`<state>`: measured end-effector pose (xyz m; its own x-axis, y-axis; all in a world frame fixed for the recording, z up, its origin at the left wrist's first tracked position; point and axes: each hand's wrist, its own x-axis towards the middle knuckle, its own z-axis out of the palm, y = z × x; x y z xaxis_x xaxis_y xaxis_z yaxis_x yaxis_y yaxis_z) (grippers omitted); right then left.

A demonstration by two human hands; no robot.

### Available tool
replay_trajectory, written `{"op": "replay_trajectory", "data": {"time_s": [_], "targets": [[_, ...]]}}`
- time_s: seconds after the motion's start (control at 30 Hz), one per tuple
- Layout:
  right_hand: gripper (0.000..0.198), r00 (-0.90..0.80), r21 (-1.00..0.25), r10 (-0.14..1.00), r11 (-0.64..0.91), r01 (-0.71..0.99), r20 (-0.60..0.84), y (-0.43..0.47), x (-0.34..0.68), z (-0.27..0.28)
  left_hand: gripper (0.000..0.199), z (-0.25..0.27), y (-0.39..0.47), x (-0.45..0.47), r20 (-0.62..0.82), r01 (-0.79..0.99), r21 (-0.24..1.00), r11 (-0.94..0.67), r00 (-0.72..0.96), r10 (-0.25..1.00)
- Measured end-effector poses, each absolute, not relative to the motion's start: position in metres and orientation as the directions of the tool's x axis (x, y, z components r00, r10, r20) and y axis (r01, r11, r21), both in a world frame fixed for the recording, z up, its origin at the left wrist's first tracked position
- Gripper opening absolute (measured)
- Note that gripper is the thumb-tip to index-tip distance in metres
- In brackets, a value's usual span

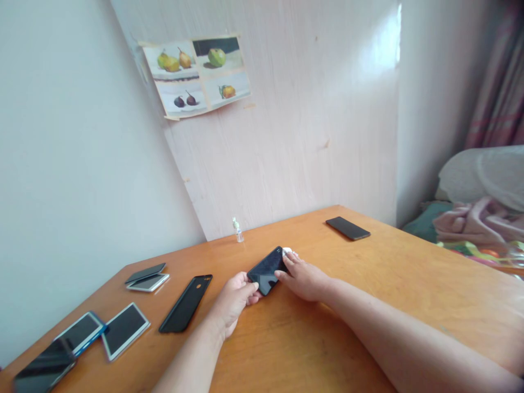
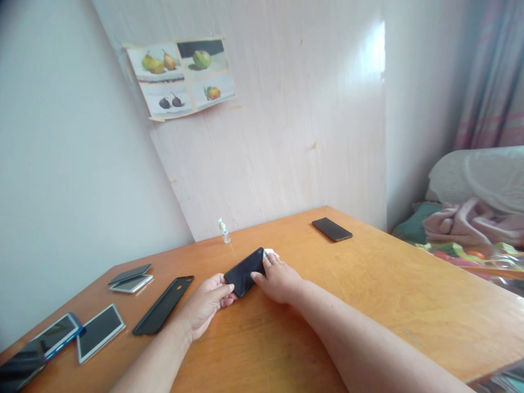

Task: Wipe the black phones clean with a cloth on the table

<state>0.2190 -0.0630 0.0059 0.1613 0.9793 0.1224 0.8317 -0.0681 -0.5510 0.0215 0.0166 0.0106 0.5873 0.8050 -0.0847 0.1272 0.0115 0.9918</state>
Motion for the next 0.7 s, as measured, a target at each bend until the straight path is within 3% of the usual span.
{"op": "replay_trajectory", "data": {"time_s": [0.1,0.33,0.4,0.6,0.7], "targets": [[0.083,0.151,-0.542,0.983,-0.072,0.837,0.102,-0.068,0.212,0.008,0.017,0.009,0.018,0.021,-0.084,0.117,0.993,0.019,0.582,0.809],[0.062,-0.24,-0.565,0.955,0.298,0.77,0.177,-0.098,0.165,0.02,0.018,0.011,0.014,0.022,-0.07,0.02,0.997,0.074,0.611,0.788],[0.058,-0.217,-0.554,0.962,0.273,0.786,0.167,-0.094,0.172,0.02,0.019,0.011,0.014,0.023,-0.074,0.033,0.997,0.067,0.602,0.795],[0.058,0.135,-0.45,0.985,-0.073,0.89,0.107,-0.072,0.206,0.013,0.02,0.009,0.018,0.022,-0.084,0.078,0.996,0.047,0.579,0.811],[0.061,0.059,-0.432,0.989,0.005,0.902,0.134,-0.077,0.198,0.013,0.019,0.007,0.019,0.021,-0.075,0.061,0.997,0.049,0.58,0.811]]}}
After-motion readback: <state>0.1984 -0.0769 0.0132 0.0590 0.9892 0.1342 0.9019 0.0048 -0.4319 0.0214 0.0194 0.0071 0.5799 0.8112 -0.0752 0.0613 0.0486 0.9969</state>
